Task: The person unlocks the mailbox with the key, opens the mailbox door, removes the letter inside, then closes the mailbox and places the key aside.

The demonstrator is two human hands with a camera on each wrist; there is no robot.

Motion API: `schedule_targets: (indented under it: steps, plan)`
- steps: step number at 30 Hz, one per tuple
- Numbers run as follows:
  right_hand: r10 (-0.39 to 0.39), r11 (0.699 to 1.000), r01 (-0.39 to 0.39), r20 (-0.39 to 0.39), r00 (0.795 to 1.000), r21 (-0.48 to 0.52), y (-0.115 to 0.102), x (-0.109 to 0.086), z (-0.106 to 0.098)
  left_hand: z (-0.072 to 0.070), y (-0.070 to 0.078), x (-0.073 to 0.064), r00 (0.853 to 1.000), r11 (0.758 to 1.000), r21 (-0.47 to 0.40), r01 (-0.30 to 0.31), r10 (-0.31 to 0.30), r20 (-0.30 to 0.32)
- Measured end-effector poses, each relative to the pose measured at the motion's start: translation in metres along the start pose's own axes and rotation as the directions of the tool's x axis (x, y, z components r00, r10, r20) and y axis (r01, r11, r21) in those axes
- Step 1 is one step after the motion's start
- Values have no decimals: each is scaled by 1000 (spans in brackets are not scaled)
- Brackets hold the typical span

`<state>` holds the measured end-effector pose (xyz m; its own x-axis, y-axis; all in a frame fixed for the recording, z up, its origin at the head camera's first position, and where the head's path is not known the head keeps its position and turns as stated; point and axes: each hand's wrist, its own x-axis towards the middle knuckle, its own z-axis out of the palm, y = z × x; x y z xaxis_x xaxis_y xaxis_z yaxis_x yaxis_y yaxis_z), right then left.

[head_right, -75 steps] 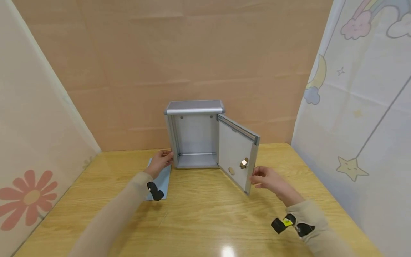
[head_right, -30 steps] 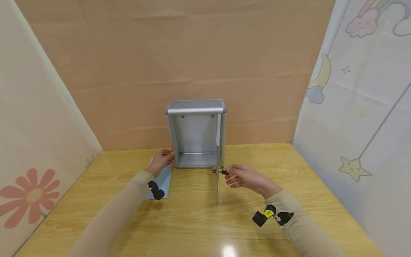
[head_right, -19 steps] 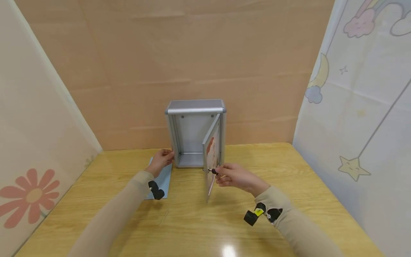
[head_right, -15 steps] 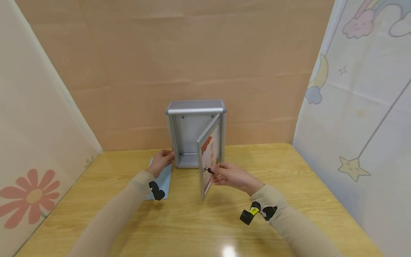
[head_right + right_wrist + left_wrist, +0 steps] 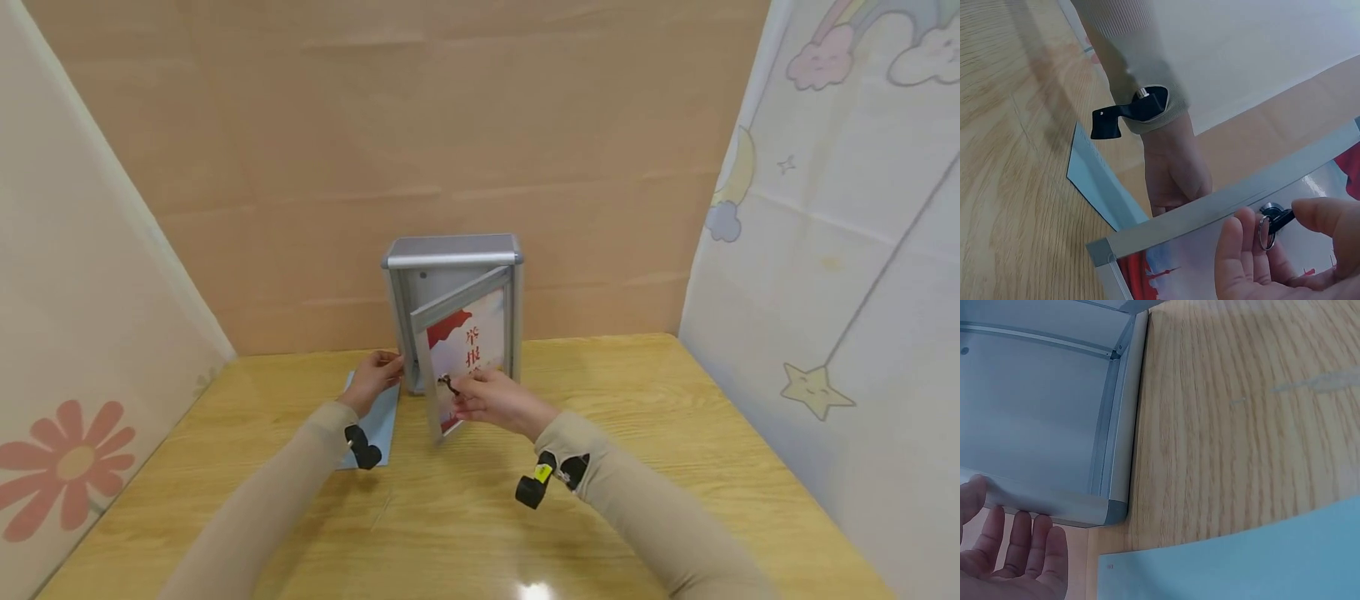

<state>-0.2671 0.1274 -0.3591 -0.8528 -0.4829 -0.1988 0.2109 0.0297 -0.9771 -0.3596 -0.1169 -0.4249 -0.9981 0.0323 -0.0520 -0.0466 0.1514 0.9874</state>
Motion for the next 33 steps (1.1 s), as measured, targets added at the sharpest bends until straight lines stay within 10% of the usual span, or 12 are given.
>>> schedule_targets:
  steps: [33]
  plan:
    - [56,987,-17,-243,968,162,-23,87,35,-1,-2,-4,1000,1000,18,-21,21,5]
